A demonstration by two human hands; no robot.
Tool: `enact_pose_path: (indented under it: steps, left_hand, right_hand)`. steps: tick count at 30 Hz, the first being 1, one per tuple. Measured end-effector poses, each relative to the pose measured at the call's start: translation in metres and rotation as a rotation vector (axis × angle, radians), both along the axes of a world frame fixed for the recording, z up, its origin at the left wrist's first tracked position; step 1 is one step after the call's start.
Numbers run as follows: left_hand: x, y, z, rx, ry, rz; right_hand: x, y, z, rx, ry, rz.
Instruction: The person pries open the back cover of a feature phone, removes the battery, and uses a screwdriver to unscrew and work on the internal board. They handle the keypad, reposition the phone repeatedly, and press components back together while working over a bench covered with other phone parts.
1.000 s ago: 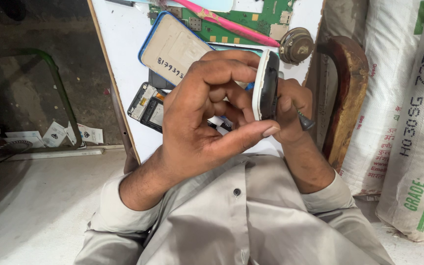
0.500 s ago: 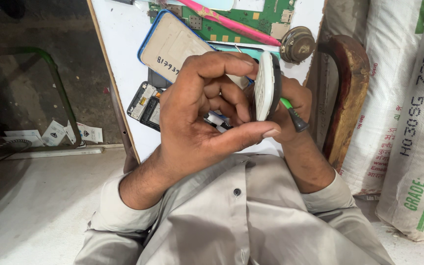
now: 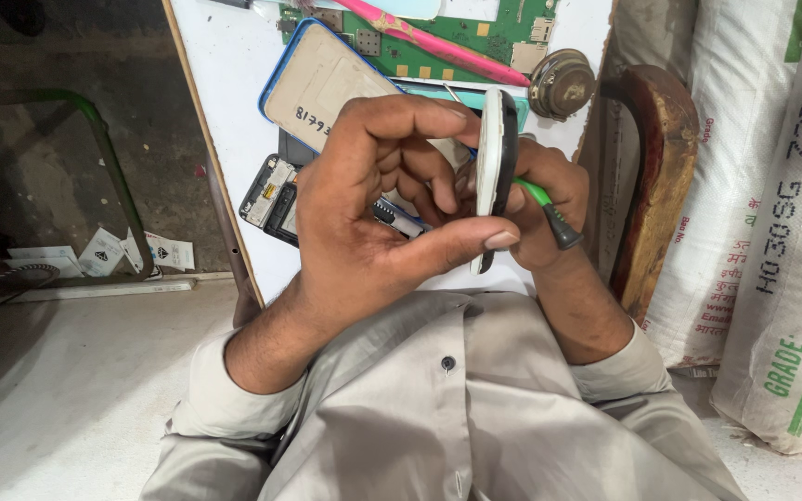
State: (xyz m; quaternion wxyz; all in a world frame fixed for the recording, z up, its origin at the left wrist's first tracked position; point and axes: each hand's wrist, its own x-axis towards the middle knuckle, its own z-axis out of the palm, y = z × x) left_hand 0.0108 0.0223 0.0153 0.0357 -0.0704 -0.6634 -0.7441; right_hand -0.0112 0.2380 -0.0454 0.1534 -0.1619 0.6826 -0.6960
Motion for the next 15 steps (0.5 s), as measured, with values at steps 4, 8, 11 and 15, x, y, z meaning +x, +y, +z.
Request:
enact_pose_path:
  steps: [4, 8, 11, 15]
  left_hand:
    - [-0.001, -0.001, -0.002, -0.018, 0.005, 0.008]
    - [0.001, 0.000, -0.001, -0.079, -0.027, 0.056]
    - [0.000, 0.002, -0.002, -0.213, 0.050, 0.134]
    - [-0.003, 0.003, -0.003, -0.324, 0.089, 0.179]
  right_hand:
    - [-0.002, 0.001, -0.002, 0.009, 0.052, 0.008]
    - [0.001, 0.003, -0.005, 0.032, 0.046, -0.006]
    - [0.005, 0.006, -0.007, 0.043, -0.003, -0.033]
    - [0.002, 0.005, -0.012, 0.020, 0.100, 0.009]
